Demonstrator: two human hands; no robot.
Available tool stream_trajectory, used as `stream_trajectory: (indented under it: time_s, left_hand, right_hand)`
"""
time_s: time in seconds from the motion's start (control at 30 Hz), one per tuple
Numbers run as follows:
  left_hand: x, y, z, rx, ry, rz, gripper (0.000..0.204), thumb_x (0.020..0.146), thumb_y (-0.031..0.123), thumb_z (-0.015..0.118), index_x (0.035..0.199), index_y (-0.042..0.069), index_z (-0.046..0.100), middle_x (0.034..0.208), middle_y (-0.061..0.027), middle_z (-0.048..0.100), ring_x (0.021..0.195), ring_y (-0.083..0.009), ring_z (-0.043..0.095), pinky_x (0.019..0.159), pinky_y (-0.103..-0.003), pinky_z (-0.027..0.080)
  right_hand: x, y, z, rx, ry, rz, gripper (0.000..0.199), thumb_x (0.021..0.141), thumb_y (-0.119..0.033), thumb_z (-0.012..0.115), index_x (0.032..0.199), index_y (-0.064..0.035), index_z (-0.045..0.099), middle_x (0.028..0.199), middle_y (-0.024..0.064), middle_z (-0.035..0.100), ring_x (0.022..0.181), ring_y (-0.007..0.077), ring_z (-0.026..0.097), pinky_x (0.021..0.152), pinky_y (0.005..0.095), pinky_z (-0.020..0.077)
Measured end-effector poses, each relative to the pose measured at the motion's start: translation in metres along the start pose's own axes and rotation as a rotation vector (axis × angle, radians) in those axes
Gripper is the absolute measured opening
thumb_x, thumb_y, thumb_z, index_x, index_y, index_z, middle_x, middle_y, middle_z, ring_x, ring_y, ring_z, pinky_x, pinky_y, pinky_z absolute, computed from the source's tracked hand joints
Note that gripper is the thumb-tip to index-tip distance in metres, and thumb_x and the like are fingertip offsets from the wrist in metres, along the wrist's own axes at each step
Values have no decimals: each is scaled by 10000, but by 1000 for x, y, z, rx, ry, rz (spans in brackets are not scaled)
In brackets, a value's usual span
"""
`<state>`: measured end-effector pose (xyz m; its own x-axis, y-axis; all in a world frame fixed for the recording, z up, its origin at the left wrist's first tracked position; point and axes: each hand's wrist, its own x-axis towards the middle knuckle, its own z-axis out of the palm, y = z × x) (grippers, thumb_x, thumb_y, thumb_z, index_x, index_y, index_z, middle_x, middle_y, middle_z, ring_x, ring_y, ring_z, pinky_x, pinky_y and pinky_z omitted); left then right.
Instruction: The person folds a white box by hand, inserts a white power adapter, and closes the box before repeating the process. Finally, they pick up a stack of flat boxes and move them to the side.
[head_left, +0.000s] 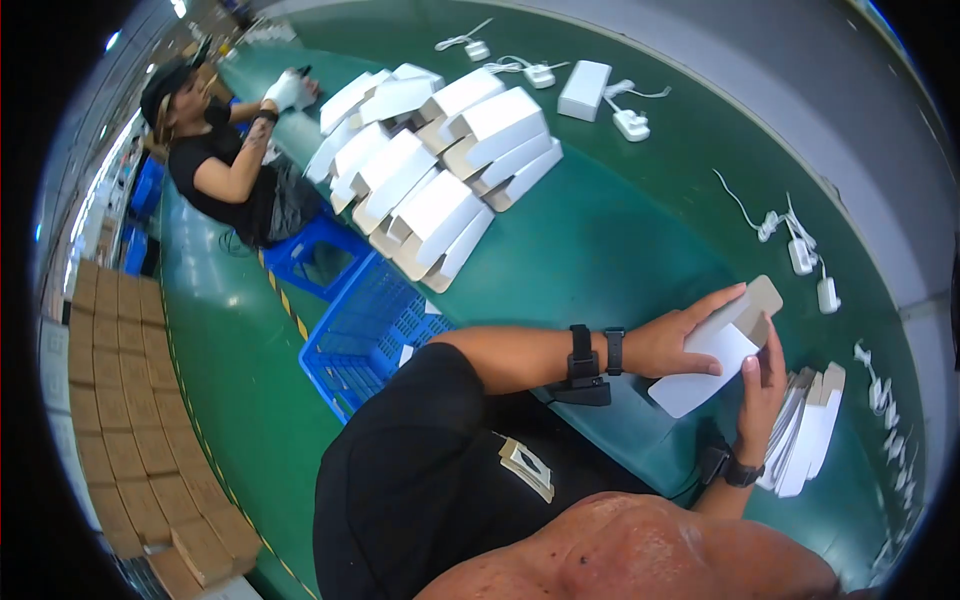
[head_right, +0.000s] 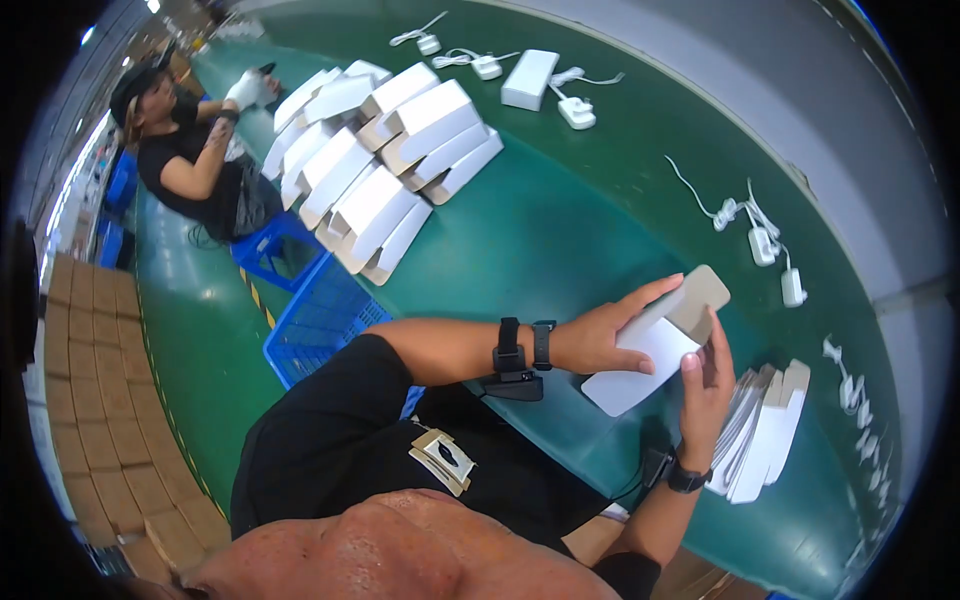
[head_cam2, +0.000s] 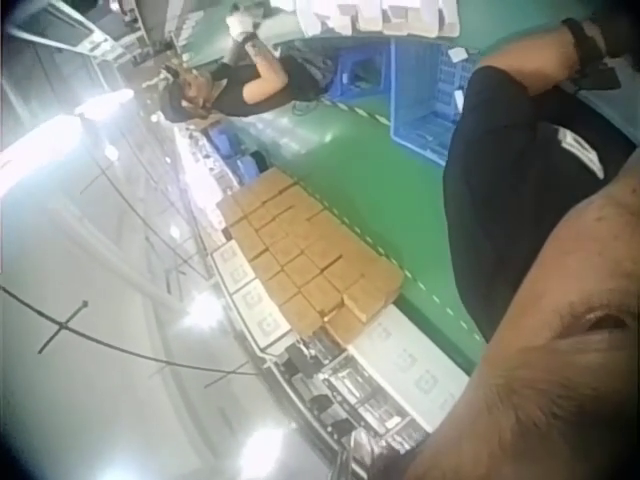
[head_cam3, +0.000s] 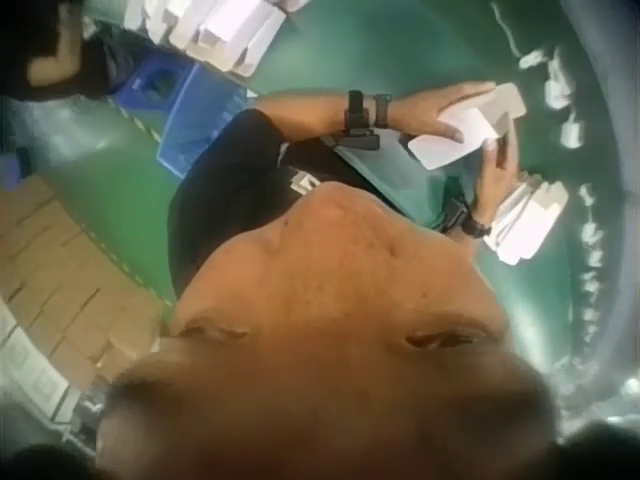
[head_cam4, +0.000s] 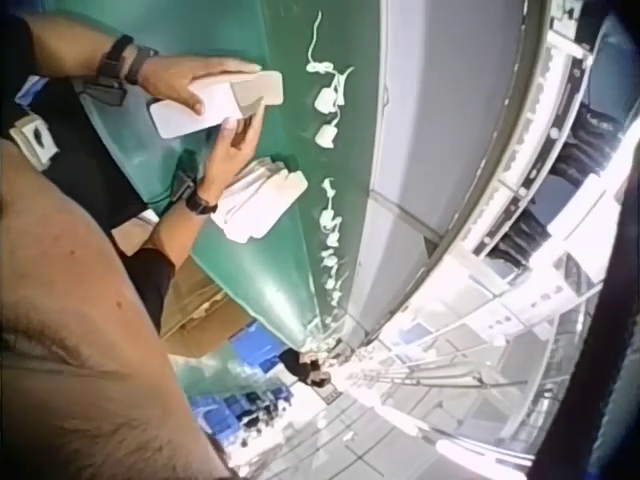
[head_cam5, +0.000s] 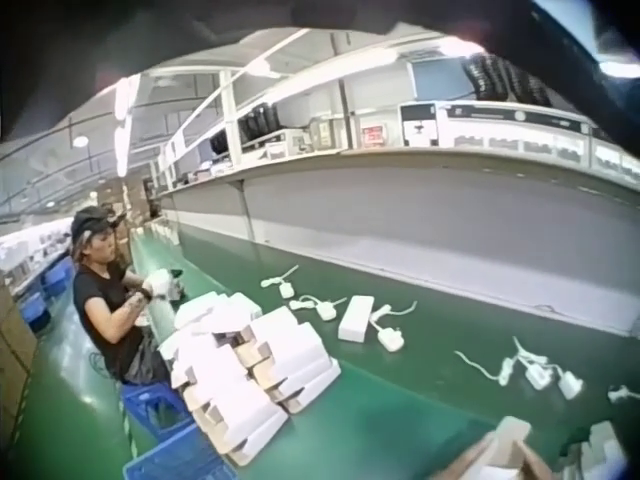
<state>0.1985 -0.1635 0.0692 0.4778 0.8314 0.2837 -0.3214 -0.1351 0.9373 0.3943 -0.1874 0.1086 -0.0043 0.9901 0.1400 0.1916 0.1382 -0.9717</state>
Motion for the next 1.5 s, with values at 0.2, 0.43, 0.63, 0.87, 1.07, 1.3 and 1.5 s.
stream_trajectory:
  time_s: [0.2, 0.43, 0.63, 0.87, 1.07, 1.3, 1.5]
  left_hand:
    - [14, -24, -3, -348, -133, -145, 509, 968, 361, 617, 1352, 94, 416, 1182, -53, 523, 1066, -105, 528, 900, -294, 472]
    - [55, -50, -9, -90, 20, 8, 254, 988, 185, 590, 1168, 69, 454, 1036, -40, 544, 942, -89, 542, 811, -248, 484]
    - [70, -60, -7, -146, 37, 47, 562, 903, 96, 696, 1288, 67, 288, 1074, -176, 618, 954, -201, 646, 795, -317, 546]
    - [77, -59, 2, 35, 44, 58, 731, 845, 75, 761, 1359, 65, 241, 1050, -211, 651, 947, -249, 685, 782, -339, 574]
    - [82, -61, 4, 104, 27, 89, 761, 842, 101, 774, 1387, 58, 245, 1045, -215, 663, 937, -253, 694, 765, -341, 582]
    - [83, -67, 5, 142, 21, 107, 666, 868, 136, 755, 1361, 45, 318, 1034, -176, 666, 933, -228, 691, 764, -328, 577]
    - [81, -71, 5, 137, 40, 152, 430, 937, 123, 665, 1283, 38, 424, 1153, -160, 611, 976, -199, 655, 793, -314, 556]
  right_hand:
    - [13, 6, -17, -20, -164, -1, 257, 929, -223, 628, 1065, -7, 644, 946, 51, 588, 907, 140, 551, 824, 250, 421]
    - [38, 28, -9, 90, -62, -200, 333, 950, -176, 610, 1220, 9, 549, 1120, 113, 604, 1097, 185, 573, 936, 302, 454]
    - [56, 32, -27, -5, -100, -378, 325, 960, -233, 611, 1167, 17, 627, 1252, 176, 630, 1145, 258, 605, 968, 346, 472]
    - [56, 35, -41, 200, -134, -163, 229, 943, -184, 635, 995, 19, 727, 1133, 173, 693, 1027, 253, 663, 880, 347, 526]
    - [58, 39, -42, 116, -84, -95, 159, 894, -59, 660, 1019, 22, 717, 1137, 160, 691, 998, 195, 660, 830, 293, 533]
    - [61, 38, -51, 66, -91, -87, 180, 873, -31, 675, 1043, 5, 719, 1120, 144, 699, 993, 180, 661, 843, 292, 532]
    - [61, 33, -57, -199, -143, -274, 262, 850, -32, 691, 1109, -48, 722, 1151, 132, 701, 1065, 257, 669, 922, 354, 521]
